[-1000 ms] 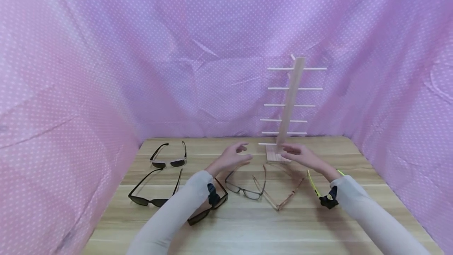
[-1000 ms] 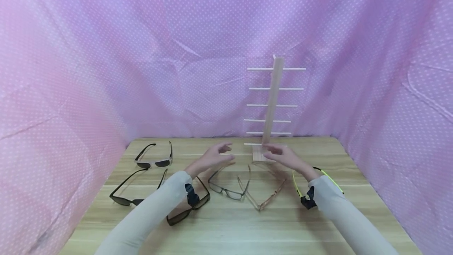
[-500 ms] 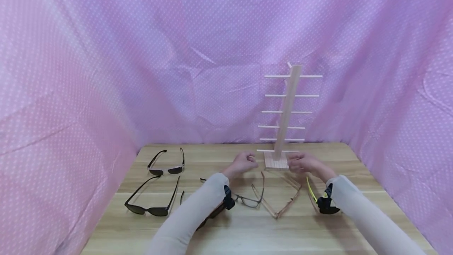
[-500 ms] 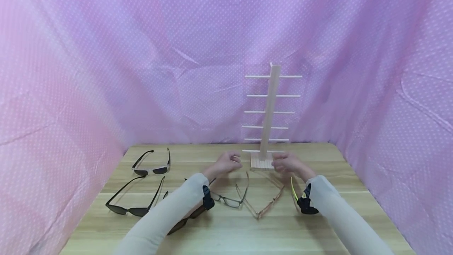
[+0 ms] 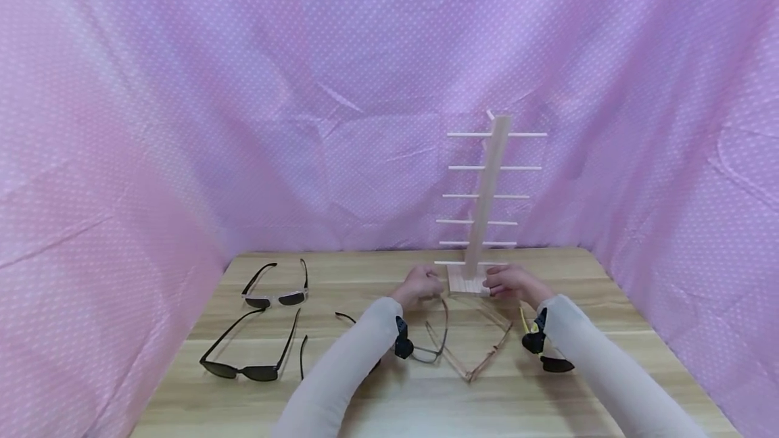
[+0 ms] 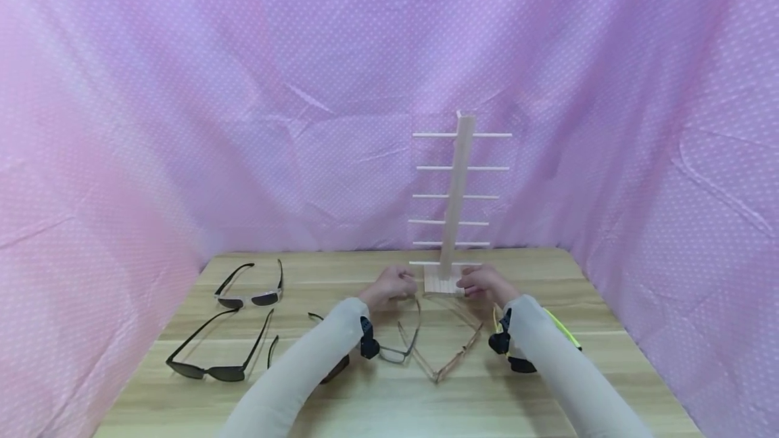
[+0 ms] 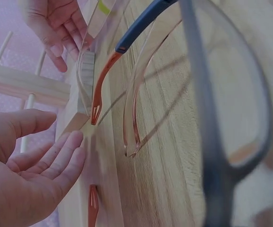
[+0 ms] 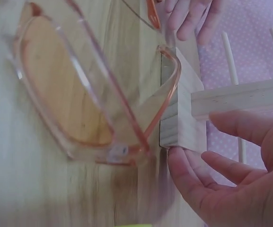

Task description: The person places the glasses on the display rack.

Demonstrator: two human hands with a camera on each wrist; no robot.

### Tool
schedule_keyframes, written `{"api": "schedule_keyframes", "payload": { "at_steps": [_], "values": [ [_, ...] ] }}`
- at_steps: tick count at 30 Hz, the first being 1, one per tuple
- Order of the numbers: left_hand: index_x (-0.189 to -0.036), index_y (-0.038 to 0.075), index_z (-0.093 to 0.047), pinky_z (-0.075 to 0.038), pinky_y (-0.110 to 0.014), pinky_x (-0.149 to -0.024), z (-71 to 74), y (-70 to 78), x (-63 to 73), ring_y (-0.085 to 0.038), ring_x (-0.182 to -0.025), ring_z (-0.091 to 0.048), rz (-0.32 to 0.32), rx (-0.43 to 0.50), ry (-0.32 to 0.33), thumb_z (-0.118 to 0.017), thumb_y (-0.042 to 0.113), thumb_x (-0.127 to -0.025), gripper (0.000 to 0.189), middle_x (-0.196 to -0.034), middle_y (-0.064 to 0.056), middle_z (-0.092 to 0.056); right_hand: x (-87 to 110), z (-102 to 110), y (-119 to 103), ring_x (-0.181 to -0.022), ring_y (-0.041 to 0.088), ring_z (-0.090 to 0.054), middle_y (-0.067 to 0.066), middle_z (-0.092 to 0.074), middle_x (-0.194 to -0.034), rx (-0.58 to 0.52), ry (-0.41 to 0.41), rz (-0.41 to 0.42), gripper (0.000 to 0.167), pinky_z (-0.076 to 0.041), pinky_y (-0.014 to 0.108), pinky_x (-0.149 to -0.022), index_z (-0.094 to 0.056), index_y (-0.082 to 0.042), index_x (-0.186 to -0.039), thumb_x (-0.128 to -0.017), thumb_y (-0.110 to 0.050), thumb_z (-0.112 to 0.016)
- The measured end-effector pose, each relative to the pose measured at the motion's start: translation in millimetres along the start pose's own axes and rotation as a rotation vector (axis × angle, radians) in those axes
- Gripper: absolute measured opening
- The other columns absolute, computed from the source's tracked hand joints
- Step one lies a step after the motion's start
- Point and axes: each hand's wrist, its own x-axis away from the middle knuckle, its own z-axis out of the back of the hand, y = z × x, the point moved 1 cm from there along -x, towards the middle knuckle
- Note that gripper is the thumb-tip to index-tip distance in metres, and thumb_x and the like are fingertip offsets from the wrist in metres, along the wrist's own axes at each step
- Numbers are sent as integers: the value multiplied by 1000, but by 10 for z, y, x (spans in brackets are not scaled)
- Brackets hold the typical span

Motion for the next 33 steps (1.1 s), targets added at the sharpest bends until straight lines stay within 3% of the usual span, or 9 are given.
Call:
{"api": "schedule_keyframes", "payload": {
  "at_steps": [10, 16, 18, 20, 22, 25, 28, 33],
  "values": [
    [-128, -16, -58, -60, -24, -72, -49, -105, -50, -15, -81, -64, -50, -56, 2, -64, -12, -82, 47, -125, -27, -66, -59, -116, 28, -84, 10, -67, 5, -72, -96, -77, -12, -7, 61, -62, 27, -86, -29, 23, -147, -97, 2, -58],
    [-126, -15, -60, -63, -29, -75, -2, -115, -24, -17, -82, -67, -61, -73, 35, -68, -14, -78, 48, -123, -27, -66, -107, -227, -3, -79, 7, -65, -1, -67, -89, -139, -21, -11, 62, -61, 21, -81, -29, 20, -148, -96, 3, -57],
    [-125, -14, -62, -62, -28, -74, 27, -121, -19, -14, -80, -64, -56, -90, 49, -68, -13, -79, 47, -123, -26, -66, -110, -264, -20, -79, 7, -65, 4, -69, -95, -129, -21, -11, 60, -61, 21, -83, -30, 20, -148, -97, 3, -57],
    [-123, -12, -65, -58, -25, -68, 57, -127, -16, -10, -73, -59, -55, -107, 60, -67, -13, -79, 43, -122, -23, -67, -115, -300, -37, -82, 8, -65, 18, -69, -111, -116, -21, -8, 60, -61, 23, -86, -32, 19, -148, -97, 3, -57],
    [-120, -10, -68, -53, -23, -62, 87, -130, -16, -8, -68, -54, -56, -122, 68, -65, -13, -79, 41, -119, -22, -68, -116, -336, -56, -86, 9, -65, 30, -58, -134, -96, -29, 2, 61, -60, 25, -91, -29, 19, -150, -97, 3, -56],
    [-117, -8, -71, -47, -21, -59, 129, -131, -13, -8, -64, -52, -45, -135, 71, -64, -13, -79, 39, -114, -20, -71, -133, -393, -85, -90, 10, -65, 36, -34, -156, -93, -27, 7, 65, -58, 27, -96, -25, 17, -152, -96, 4, -56],
    [-117, -9, -71, -49, -20, -59, 173, -123, -6, -8, -64, -53, -52, -146, 76, -64, -13, -79, 40, -111, -21, -73, -158, -441, -113, -88, 9, -64, 36, -27, -159, -90, -14, 9, 67, -58, 30, -100, -25, 17, -152, -94, 5, -57],
    [-118, -11, -69, -47, -22, -58, 256, -102, 17, -7, -59, -50, -49, -135, 86, -61, -15, -79, 40, -115, -24, -73, -215, -507, -156, -81, 6, -64, 37, -34, -155, -85, 17, 12, 65, -58, 34, -100, -32, 19, -149, -91, 8, -60]
  ]
}}
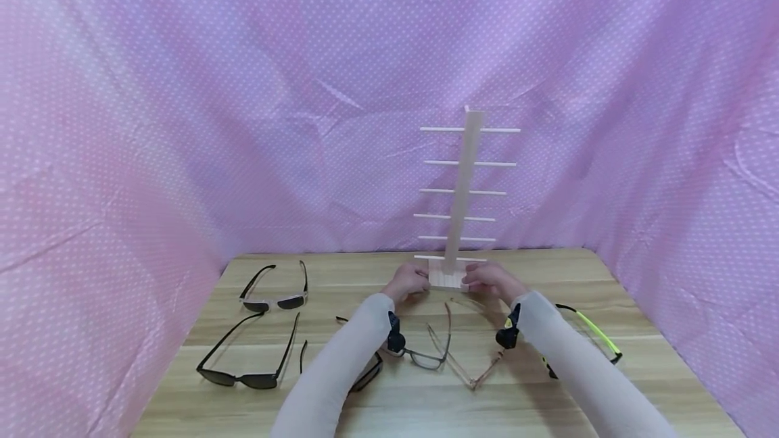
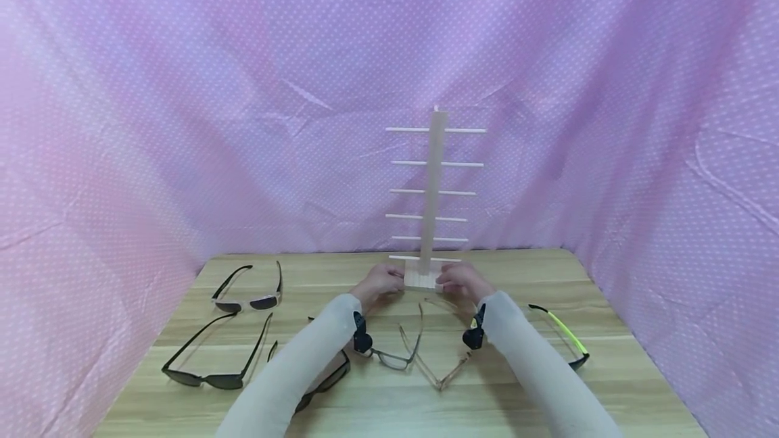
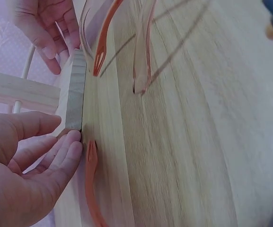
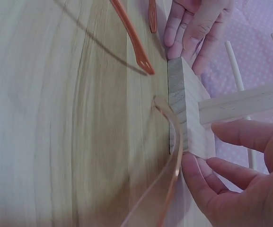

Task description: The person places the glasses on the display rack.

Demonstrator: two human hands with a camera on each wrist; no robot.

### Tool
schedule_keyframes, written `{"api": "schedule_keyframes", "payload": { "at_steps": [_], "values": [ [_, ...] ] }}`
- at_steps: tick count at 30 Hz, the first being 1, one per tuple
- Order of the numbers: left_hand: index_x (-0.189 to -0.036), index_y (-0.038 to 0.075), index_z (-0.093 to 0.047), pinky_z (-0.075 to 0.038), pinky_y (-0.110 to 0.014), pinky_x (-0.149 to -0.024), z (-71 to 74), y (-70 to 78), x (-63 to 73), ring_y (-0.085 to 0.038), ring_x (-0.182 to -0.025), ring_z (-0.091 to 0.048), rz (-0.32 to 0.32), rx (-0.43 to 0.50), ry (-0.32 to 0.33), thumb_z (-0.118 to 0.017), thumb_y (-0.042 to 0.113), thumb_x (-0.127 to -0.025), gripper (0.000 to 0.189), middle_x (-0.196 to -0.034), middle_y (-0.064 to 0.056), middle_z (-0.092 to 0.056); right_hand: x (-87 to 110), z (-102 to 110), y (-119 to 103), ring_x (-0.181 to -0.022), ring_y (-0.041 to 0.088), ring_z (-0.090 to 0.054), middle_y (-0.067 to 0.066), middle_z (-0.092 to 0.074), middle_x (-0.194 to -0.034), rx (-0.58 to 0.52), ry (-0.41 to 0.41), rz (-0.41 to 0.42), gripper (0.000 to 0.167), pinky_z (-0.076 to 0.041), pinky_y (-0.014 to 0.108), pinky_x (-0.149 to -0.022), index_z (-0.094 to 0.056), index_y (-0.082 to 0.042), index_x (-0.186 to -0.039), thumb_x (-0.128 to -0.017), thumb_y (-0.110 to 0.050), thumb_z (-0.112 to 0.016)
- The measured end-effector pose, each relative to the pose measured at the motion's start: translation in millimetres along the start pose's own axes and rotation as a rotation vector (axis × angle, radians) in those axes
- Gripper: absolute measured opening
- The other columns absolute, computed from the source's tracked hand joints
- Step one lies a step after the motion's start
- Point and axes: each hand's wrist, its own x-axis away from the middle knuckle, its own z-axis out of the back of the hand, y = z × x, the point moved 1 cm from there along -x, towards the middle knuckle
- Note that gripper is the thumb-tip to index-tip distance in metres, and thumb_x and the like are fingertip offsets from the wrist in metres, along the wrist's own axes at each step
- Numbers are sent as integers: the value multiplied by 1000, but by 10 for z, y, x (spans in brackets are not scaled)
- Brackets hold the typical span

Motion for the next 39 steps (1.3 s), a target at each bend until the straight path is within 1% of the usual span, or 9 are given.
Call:
{"api": "schedule_keyframes", "payload": {
  "at_steps": [3, 8, 14, 19, 23, 26, 28, 34, 39],
  "values": [
    [-119, -11, -68, -47, -23, -58, 72, -24, 12, -7, -59, -49, 17, 12, 16, -62, -14, -80, 40, -115, -24, -73, -47, -59, -22, -80, 6, -65, 39, -39, -150, -5, -7, 11, 63, -60, 33, -97, -32, 21, -147, -91, 9, -60],
    [-118, -12, -68, -60, -25, -69, 217, -122, 21, -13, -73, -63, 6, 13, 55, -67, -12, -80, 37, -113, -24, -72, -140, -191, -35, -82, 5, -65, 39, -42, -149, 6, -36, 28, 59, -60, 28, -92, -34, 21, -146, -93, 8, -58],
    [-110, -10, -72, -57, -24, -62, 443, -218, 56, -11, -65, -62, 40, 5, 121, -69, -13, -76, 34, -102, -23, -75, -253, -410, -104, -82, 4, -62, 32, -49, -148, 102, -67, 56, 61, -57, 17, -81, -40, 15, -147, -90, 7, -62],
    [-109, -12, -71, -63, -28, -68, 628, -257, 92, -10, -65, -64, 54, 50, 165, -71, -15, -77, 32, -103, -26, -74, -321, -601, -188, -75, 9, -55, 28, -63, -134, 205, -32, 81, 62, -53, 21, -74, -49, 9, -145, -86, 6, -65],
    [-111, -12, -70, -65, -30, -72, 751, -303, 111, -11, -66, -65, 53, 75, 195, -71, -16, -76, 35, -110, -27, -73, -398, -743, -217, -88, 16, -58, 29, -61, -137, 209, 6, 123, 64, -49, 19, -68, -53, 11, -140, -77, 11, -66],
    [-114, -11, -70, -64, -30, -71, 836, -351, 124, -14, -69, -67, 49, 84, 199, -71, -16, -77, 38, -113, -27, -72, -443, -851, -225, -83, 16, -58, 32, -58, -138, 173, 34, 146, 66, -47, 17, -61, -55, 13, -137, -72, 14, -64],
    [-116, -10, -70, -64, -30, -72, 897, -378, 145, -18, -74, -69, 48, 83, 197, -71, -15, -77, 39, -115, -26, -71, -447, -927, -235, -74, 12, -56, 33, -58, -138, 156, 47, 146, 65, -47, 17, -58, -55, 13, -137, -72, 16, -65],
    [-116, -10, -71, -65, -31, -71, 1122, -464, 219, -19, -77, -73, 43, 56, 219, -71, -16, -78, 39, -112, -27, -73, -474, -1158, -283, -58, 8, -55, 33, -66, -124, 148, 30, 141, 63, -56, 19, -59, -55, 14, -136, -74, 17, -69],
    [-118, -11, -70, -65, -33, -74, 1270, -492, 273, -20, -76, -73, 53, 27, 226, -70, -16, -79, 40, -111, -28, -73, -504, -1298, -342, -53, 7, -54, 31, -71, -110, 164, 33, 164, 63, -54, 18, -55, -57, 14, -134, -73, 16, -72]
  ]
}}
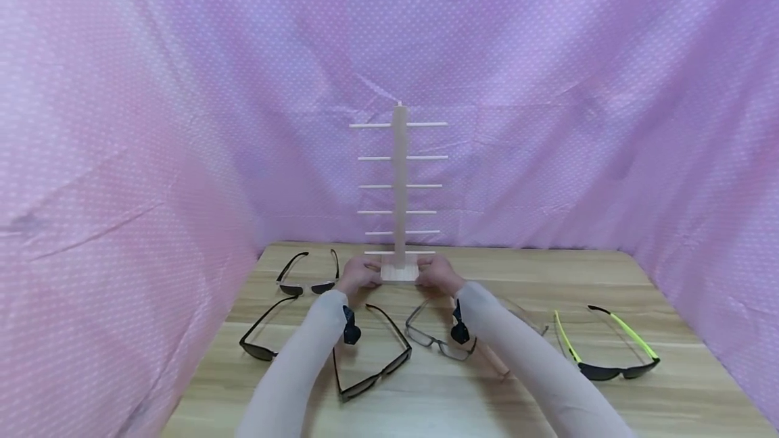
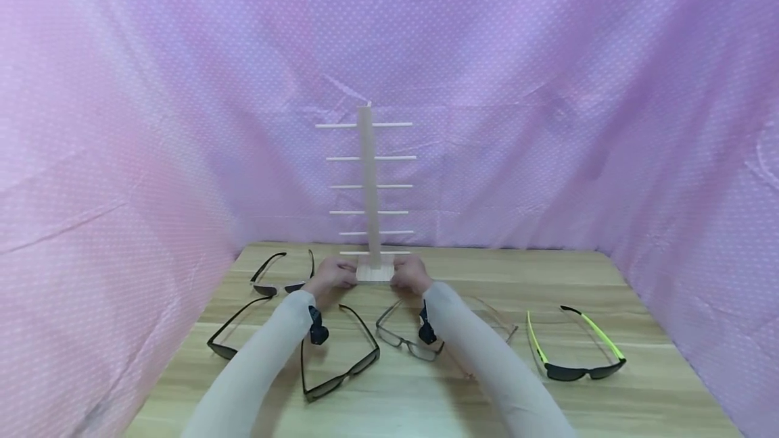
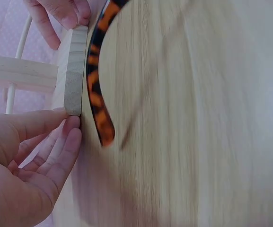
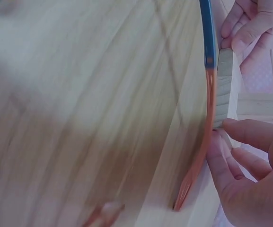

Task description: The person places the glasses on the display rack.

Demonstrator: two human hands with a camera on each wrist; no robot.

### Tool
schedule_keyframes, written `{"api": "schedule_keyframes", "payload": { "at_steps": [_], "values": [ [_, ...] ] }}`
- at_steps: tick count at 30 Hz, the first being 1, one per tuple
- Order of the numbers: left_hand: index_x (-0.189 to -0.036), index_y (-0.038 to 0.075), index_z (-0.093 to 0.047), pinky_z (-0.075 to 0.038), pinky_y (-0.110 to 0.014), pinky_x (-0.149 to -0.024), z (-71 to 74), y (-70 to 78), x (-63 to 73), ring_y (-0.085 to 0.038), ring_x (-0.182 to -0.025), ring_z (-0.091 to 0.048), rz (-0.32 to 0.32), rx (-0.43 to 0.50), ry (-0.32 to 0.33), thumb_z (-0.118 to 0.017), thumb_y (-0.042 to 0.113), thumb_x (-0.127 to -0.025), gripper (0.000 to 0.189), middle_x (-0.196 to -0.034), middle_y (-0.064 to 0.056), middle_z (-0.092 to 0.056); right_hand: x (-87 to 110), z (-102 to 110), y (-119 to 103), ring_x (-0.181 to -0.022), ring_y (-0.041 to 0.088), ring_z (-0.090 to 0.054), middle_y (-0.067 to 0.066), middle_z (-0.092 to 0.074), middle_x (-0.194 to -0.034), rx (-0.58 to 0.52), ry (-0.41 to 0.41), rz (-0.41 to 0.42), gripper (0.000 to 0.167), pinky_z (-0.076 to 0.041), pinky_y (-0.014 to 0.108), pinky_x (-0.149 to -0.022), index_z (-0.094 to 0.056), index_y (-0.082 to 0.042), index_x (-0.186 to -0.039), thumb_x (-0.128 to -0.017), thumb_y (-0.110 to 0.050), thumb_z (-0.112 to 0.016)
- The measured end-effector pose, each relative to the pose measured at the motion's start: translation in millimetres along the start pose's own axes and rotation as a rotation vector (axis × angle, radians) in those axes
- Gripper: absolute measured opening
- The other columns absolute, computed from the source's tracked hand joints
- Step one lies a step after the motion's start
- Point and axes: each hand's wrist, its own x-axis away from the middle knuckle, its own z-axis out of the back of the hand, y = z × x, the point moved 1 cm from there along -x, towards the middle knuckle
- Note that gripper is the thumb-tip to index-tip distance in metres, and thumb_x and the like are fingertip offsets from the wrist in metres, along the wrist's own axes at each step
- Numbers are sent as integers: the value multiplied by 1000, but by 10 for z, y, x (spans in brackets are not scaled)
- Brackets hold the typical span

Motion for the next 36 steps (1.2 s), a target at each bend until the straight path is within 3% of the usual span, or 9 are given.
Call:
{"api": "schedule_keyframes", "payload": {
  "at_steps": [4, 11, 14, 17, 20, 23, 30, 36],
  "values": [
    [-117, -12, -70, -65, -34, -73, 109, -10, 25, -22, -76, -72, 10, 10, 4, -69, -18, -77, 41, -109, -29, -73, -12, -98, -66, -52, 6, -53, 30, -73, -98, 20, -2, 33, 62, -53, 17, -53, -58, 16, -132, -71, 17, -72],
    [-115, -14, -69, -65, -33, -70, 245, -80, 17, -22, -73, -71, -15, 13, 13, -67, -19, -77, 39, -107, -31, -72, -47, -212, -111, -52, 4, -53, 30, -74, -101, 75, -13, 93, 60, -50, 14, -51, -61, 15, -129, -70, 15, -74],
    [-115, -15, -69, -65, -33, -70, 290, -101, 15, -20, -72, -70, -15, -5, 26, -67, -19, -76, 39, -105, -31, -72, -78, -252, -109, -52, 3, -52, 30, -73, -105, 102, -42, 123, 59, -48, 13, -50, -61, 15, -130, -72, 14, -73],
    [-115, -14, -69, -65, -34, -70, 322, -109, 19, -20, -73, -70, -8, -34, 42, -67, -19, -77, 39, -102, -30, -73, -99, -284, -113, -52, 4, -54, 31, -69, -118, 99, -71, 134, 60, -53, 16, -52, -58, 16, -132, -74, 15, -71],
    [-116, -12, -70, -65, -33, -72, 341, -106, 28, -20, -74, -71, 8, -54, 58, -68, -18, -78, 39, -101, -29, -73, -117, -307, -125, -54, 7, -58, 32, -65, -126, 69, -83, 126, 60, -60, 23, -56, -56, 16, -134, -76, 17, -70],
    [-116, -11, -70, -65, -33, -72, 343, -96, 47, -20, -73, -70, 21, -63, 72, -68, -18, -78, 39, -102, -29, -73, -131, -318, -135, -55, 8, -61, 34, -66, -122, 62, -82, 125, 59, -63, 26, -59, -57, 15, -134, -76, 18, -69],
    [-116, -11, -70, -65, -32, -73, 336, -61, 93, -22, -76, -72, 45, -57, 89, -69, -18, -78, 39, -107, -29, -72, -148, -331, -123, -55, 8, -59, 34, -66, -121, 52, -82, 131, 60, -60, 23, -55, -56, 16, -134, -74, 20, -68],
    [-118, -12, -68, -65, -34, -75, 339, -42, 109, -24, -78, -73, 48, -51, 88, -69, -19, -79, 39, -110, -31, -71, -153, -333, -118, -53, 8, -56, 33, -70, -109, 53, -87, 125, 63, -56, 19, -51, -56, 14, -135, -74, 20, -67]
  ]
}}
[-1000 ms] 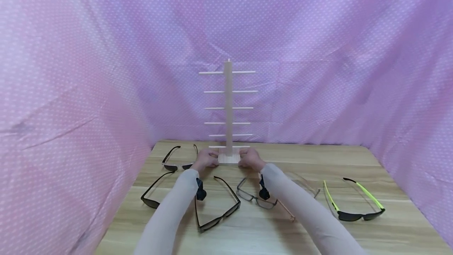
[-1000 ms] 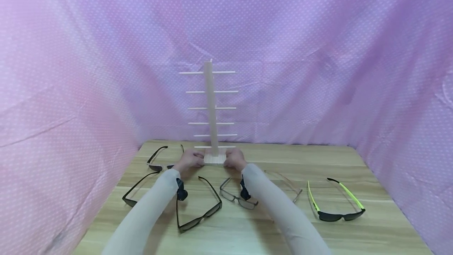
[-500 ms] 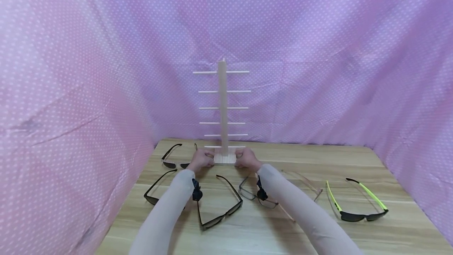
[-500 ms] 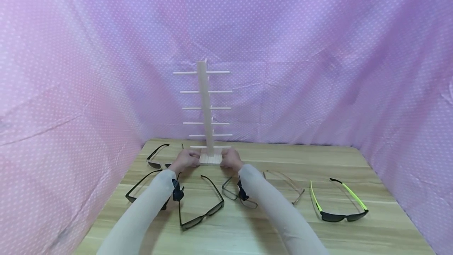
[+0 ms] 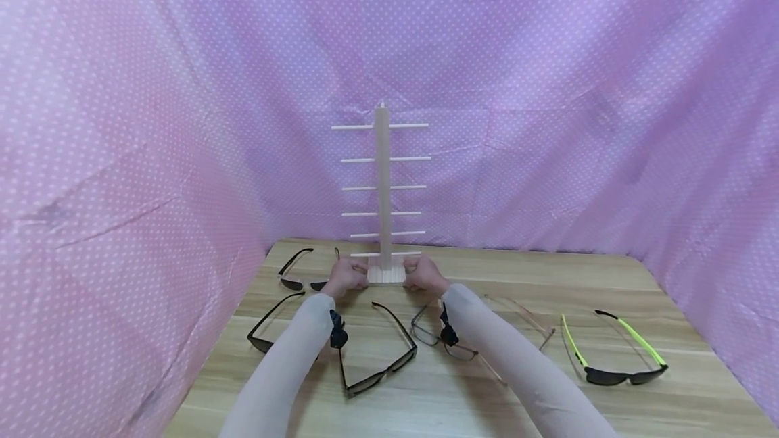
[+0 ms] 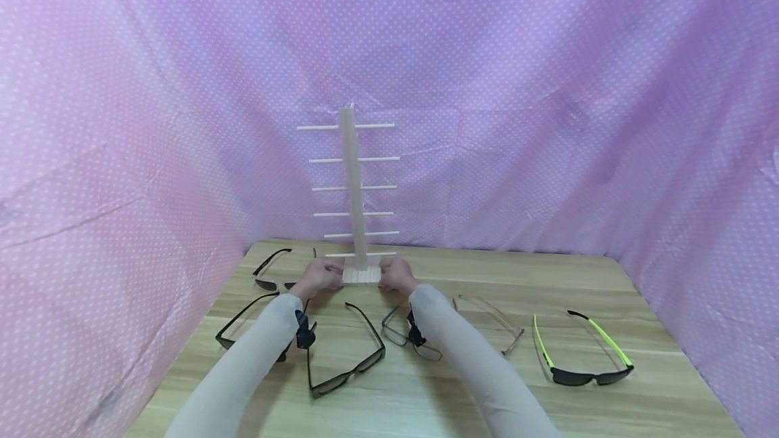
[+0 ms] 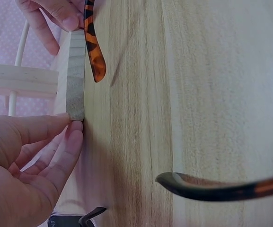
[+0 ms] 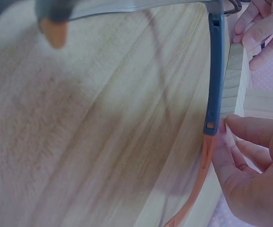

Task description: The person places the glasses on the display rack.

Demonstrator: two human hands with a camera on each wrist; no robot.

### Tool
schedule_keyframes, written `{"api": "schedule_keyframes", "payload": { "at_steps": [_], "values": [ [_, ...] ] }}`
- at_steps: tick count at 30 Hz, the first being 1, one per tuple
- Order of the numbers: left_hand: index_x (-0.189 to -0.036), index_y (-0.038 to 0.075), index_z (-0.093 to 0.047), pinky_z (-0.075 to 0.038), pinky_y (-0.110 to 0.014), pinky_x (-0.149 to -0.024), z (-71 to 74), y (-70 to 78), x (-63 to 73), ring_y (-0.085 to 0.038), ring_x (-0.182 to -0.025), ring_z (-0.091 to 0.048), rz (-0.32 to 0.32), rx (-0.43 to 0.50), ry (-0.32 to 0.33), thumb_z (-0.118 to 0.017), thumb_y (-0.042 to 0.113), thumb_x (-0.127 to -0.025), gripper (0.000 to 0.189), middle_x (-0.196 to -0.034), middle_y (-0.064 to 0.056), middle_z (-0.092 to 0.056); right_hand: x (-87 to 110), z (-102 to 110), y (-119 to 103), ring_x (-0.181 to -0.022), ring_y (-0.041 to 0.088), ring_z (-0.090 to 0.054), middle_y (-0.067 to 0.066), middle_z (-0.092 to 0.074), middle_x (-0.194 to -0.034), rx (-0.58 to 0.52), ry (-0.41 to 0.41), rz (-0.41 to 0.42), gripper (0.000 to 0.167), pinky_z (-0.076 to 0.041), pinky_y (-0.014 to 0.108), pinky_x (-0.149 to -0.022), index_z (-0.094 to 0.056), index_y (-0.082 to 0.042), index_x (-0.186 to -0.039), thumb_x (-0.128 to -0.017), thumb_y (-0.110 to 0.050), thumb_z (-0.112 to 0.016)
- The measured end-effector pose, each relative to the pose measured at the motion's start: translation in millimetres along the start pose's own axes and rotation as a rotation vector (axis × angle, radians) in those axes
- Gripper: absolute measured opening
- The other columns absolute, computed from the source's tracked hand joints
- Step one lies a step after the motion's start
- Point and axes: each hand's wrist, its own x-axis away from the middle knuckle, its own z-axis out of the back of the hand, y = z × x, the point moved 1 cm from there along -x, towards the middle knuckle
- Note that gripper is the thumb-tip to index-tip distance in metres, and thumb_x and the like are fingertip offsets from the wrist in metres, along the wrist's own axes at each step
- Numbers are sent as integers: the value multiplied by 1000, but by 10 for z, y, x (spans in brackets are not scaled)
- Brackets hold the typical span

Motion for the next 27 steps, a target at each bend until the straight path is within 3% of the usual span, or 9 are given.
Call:
{"api": "schedule_keyframes", "payload": {
  "at_steps": [3, 6, 9, 10, 13, 18, 21, 23, 27],
  "values": [
    [-117, -13, -68, -66, -36, -76, -28, 16, 25, -24, -78, -73, -3, -4, -2, -69, -19, -78, 39, -111, -31, -71, 32, 12, -2, -52, 9, -54, 21, -73, -90, 14, 1, -3, 55, -54, 18, -50, -61, 16, -128, -74, 20, -68],
    [-116, -13, -68, -66, -37, -78, -59, 35, 48, -24, -79, -72, -4, -20, -12, -69, -17, -79, 38, -111, -31, -71, 54, 28, -8, -52, 10, -53, 2, -58, -63, 59, 1, 15, 20, -53, 19, -51, -60, 19, -93, -74, 19, -67],
    [-115, -13, -69, -65, -37, -78, -90, 46, 61, -23, -79, -72, -7, -29, -23, -70, -16, -78, 37, -110, -31, -71, 82, 54, -8, -52, 10, -51, -3, -46, -53, 121, -12, 36, 17, -50, 19, -50, -55, 17, -85, -75, 16, -68],
    [-116, -13, -68, -65, -37, -78, -101, 50, 64, -23, -79, -72, -7, -31, -26, -71, -16, -78, 38, -110, -31, -71, 90, 62, -10, -51, 10, -52, 0, -52, -52, 144, -17, 36, 18, -50, 19, -50, -63, 16, -93, -76, 15, -69],
    [-116, -13, -68, -65, -34, -75, -135, 62, 73, -20, -75, -69, -11, -56, -21, -72, -14, -77, 40, -109, -30, -71, 135, 83, -33, -53, 12, -51, 7, -60, -58, 185, -46, 35, 30, -46, 19, -51, -68, 14, -109, -79, 12, -70],
    [-113, -8, -72, -63, -33, -72, -134, 81, 92, -25, -79, -71, -8, -145, 14, -70, -11, -77, 36, -107, -23, -74, 209, 116, -117, -54, 12, -49, 6, -57, -61, 200, -108, 56, 19, -43, 20, -52, -58, 17, -98, -83, 9, -68],
    [-107, -5, -74, -62, -34, -77, -103, 124, 124, -28, -89, -71, -19, -211, 32, -68, -6, -80, 28, -109, -18, -74, 241, 174, -164, -55, 12, -50, 17, -67, -71, 219, -143, 65, 42, -47, 22, -54, -59, 16, -125, -85, 5, -69],
    [-102, -4, -74, -61, -35, -81, -83, 177, 166, -26, -92, -70, -47, -246, 46, -66, -4, -82, 22, -107, -17, -74, 260, 233, -194, -62, 12, -57, 22, -73, -87, 254, -151, 78, 55, -53, 24, -59, -55, 11, -138, -86, 1, -71],
    [-94, -6, -73, -61, -37, -81, -62, 290, 248, -26, -88, -69, -158, -257, 72, -66, -3, -80, 16, -98, -18, -75, 312, 395, -257, -86, 25, -71, 26, -73, -109, 287, -166, 104, 55, -63, 34, -78, -54, 11, -139, -89, -3, -72]
  ]
}}
